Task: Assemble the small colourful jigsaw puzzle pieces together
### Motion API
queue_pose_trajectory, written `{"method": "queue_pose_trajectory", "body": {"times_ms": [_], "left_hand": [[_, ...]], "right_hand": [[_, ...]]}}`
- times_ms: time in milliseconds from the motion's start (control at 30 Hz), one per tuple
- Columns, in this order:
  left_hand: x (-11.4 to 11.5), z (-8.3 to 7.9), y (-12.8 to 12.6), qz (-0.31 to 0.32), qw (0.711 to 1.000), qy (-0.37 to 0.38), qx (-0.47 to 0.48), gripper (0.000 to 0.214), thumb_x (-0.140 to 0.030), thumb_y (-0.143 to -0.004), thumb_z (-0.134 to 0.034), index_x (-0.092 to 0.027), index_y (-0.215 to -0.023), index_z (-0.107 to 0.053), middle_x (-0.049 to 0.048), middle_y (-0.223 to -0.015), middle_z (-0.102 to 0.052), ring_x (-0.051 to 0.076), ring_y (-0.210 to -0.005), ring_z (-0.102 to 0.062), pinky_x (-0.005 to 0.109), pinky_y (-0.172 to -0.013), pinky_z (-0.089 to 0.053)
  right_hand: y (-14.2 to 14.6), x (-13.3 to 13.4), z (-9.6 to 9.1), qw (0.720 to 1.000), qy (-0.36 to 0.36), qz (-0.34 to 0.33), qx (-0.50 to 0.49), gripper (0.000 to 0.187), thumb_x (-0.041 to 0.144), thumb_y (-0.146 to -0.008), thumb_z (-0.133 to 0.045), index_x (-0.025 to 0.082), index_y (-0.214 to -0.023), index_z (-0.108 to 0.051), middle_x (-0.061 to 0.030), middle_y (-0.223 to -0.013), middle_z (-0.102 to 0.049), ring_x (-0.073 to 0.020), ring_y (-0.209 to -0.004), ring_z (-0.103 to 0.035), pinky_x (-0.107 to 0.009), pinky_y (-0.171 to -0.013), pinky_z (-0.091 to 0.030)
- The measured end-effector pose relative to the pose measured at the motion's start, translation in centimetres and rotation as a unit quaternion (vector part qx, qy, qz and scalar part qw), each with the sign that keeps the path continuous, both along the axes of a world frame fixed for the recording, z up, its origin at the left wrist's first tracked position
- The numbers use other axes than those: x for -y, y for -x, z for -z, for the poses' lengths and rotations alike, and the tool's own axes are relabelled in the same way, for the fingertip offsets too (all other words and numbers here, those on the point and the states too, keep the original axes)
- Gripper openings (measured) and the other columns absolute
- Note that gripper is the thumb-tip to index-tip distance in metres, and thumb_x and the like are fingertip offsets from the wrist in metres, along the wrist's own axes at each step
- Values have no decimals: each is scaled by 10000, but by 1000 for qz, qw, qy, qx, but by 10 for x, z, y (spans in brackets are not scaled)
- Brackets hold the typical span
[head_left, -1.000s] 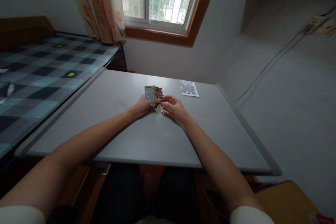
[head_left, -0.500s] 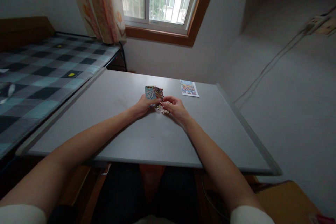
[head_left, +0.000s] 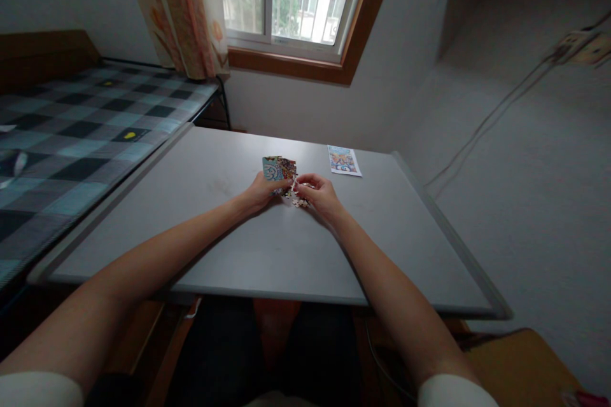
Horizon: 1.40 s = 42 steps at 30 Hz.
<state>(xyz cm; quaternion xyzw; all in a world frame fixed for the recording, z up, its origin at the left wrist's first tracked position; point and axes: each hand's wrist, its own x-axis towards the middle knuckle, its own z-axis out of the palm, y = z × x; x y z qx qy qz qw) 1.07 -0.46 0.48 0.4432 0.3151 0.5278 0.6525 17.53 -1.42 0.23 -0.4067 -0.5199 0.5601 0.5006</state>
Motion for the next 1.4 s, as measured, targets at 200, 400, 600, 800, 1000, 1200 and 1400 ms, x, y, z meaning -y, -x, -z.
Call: {"method": "queue_pose_trajectory", "body": {"times_ms": [200,400,600,800,1000,1200,1400], "left_hand": [[0,-2,-1,-21,1000,13,15,434,-195,-535,-852,-94,-918,-676,55,-842,-703,148,-732,-630,300,-748,-508],[-10,7,1,-87,996,26,24,427,-224,-524,-866,-91,-884,-677,37,-815,-698,117,-682,-605,258,-685,-488],[-12,11,2,-93,995,20,2,413,-245,-526,-876,-94,-871,-705,67,-833,-722,147,-702,-631,285,-708,-508],[-4,11,-2,-22,998,8,-57,390,-262,-575,-869,-78,-889,-729,127,-884,-734,188,-744,-669,330,-757,-534],[2,5,-2,26,997,29,-63,440,-264,-570,-878,-63,-928,-718,136,-887,-734,196,-706,-682,320,-685,-569],[6,0,-3,53,996,58,-52,428,-307,-610,-866,-79,-935,-708,137,-865,-736,204,-648,-674,332,-579,-583],[3,2,-1,60,995,62,-42,386,-276,-640,-849,-70,-934,-706,144,-847,-733,194,-643,-670,319,-590,-585]], "right_hand": [[-1,0,-2,999,-18,30,37,358,415,-564,-814,189,-792,-656,4,-732,-656,-117,-634,-581,-264,-617,-482],[-9,-8,5,978,-75,103,164,235,350,-618,-731,195,-773,-646,-8,-774,-647,-131,-625,-574,-292,-625,-471],[-16,-10,7,947,-147,134,252,151,279,-637,-727,219,-774,-705,-26,-840,-634,-145,-691,-553,-342,-771,-480],[-9,-8,1,981,-129,48,138,284,461,-700,-698,212,-836,-701,-19,-816,-668,-153,-713,-568,-291,-673,-464],[-7,-10,-1,993,-67,86,51,358,501,-592,-783,194,-733,-666,-4,-711,-669,-154,-692,-584,-282,-651,-470],[-10,-11,-1,996,-29,74,33,376,490,-534,-812,185,-699,-668,6,-628,-656,-133,-600,-567,-262,-571,-447],[-11,-11,-3,997,-14,65,32,375,476,-513,-826,176,-680,-677,3,-613,-652,-116,-549,-540,-259,-544,-423]]}}
